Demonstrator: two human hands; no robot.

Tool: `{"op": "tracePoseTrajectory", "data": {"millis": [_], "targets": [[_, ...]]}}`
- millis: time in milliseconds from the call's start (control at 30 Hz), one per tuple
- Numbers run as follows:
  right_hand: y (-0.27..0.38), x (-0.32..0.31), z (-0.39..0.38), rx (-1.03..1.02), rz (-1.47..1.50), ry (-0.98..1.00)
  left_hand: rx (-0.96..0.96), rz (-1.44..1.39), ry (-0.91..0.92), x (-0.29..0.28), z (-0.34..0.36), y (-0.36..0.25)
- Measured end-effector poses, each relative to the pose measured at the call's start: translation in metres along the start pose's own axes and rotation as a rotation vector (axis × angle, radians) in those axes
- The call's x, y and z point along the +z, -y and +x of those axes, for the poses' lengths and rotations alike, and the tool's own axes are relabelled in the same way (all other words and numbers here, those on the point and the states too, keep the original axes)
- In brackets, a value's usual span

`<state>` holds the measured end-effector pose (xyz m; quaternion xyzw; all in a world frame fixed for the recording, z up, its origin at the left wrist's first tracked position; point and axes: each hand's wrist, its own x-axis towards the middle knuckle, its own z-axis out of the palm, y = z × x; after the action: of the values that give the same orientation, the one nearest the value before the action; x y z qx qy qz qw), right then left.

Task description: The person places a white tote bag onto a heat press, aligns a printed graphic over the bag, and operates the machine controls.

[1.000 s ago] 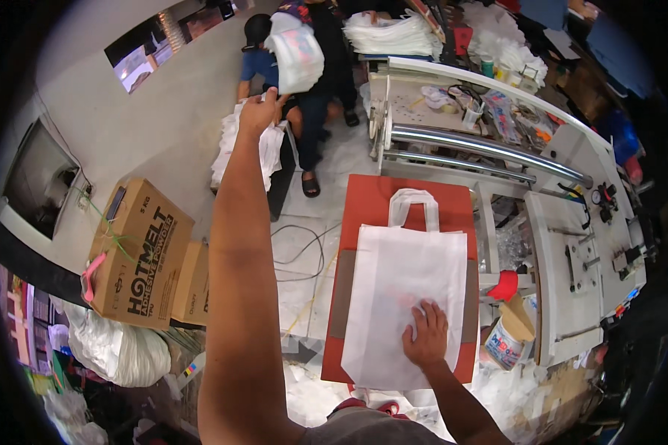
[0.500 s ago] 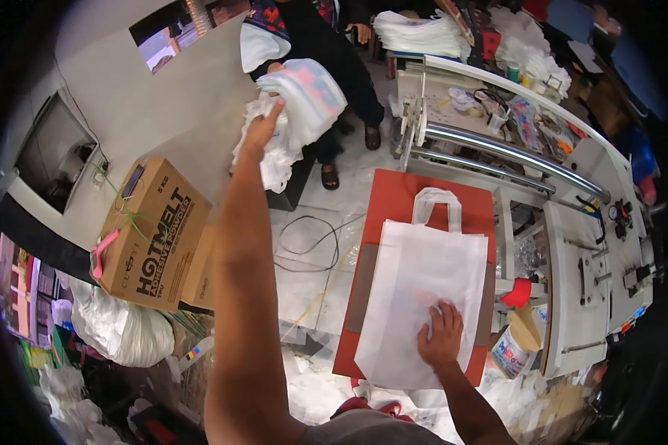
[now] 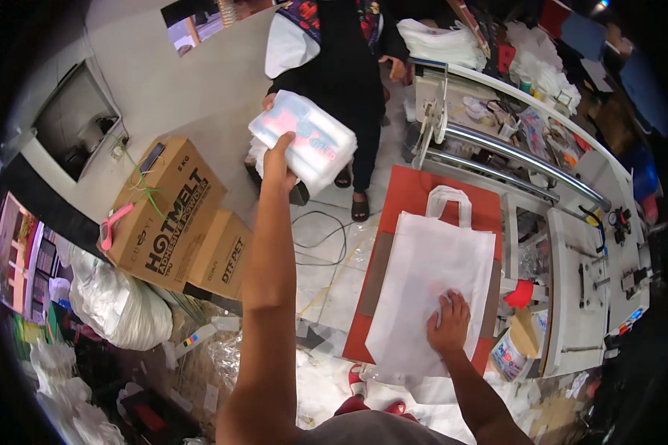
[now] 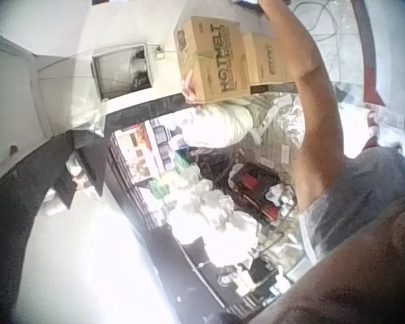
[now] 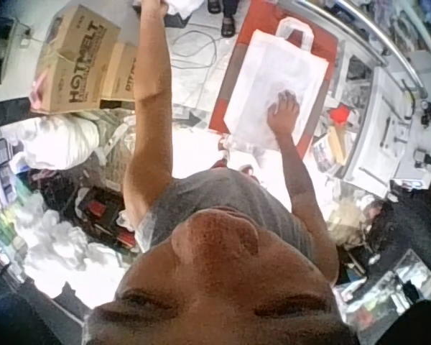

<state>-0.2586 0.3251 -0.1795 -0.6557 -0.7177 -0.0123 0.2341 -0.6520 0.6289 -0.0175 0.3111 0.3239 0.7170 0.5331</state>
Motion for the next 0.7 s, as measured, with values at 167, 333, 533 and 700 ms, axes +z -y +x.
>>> {"op": "tracePoseTrajectory", "data": {"millis": [167, 333, 533, 700], "targets": [[0.001, 0.002, -0.007, 0.0, -0.021, -0.042, 0.032, -0.274, 0.068, -0.008, -0.084, -0.05], [0.032, -0.038, 0.02, 0.086, 0.236, -0.109, 0.098, -0.319, 0.092, -0.022, -0.209, -0.068], [0.08, -0.154, 0.026, -0.097, 1.318, 0.362, -0.273, -0.28, 0.185, -0.019, -0.365, -0.018], [0.039, -0.201, -0.039, 0.147, 1.354, 0.744, -0.473, 0.207, 0.373, 0.044, -0.446, 0.048]]}}
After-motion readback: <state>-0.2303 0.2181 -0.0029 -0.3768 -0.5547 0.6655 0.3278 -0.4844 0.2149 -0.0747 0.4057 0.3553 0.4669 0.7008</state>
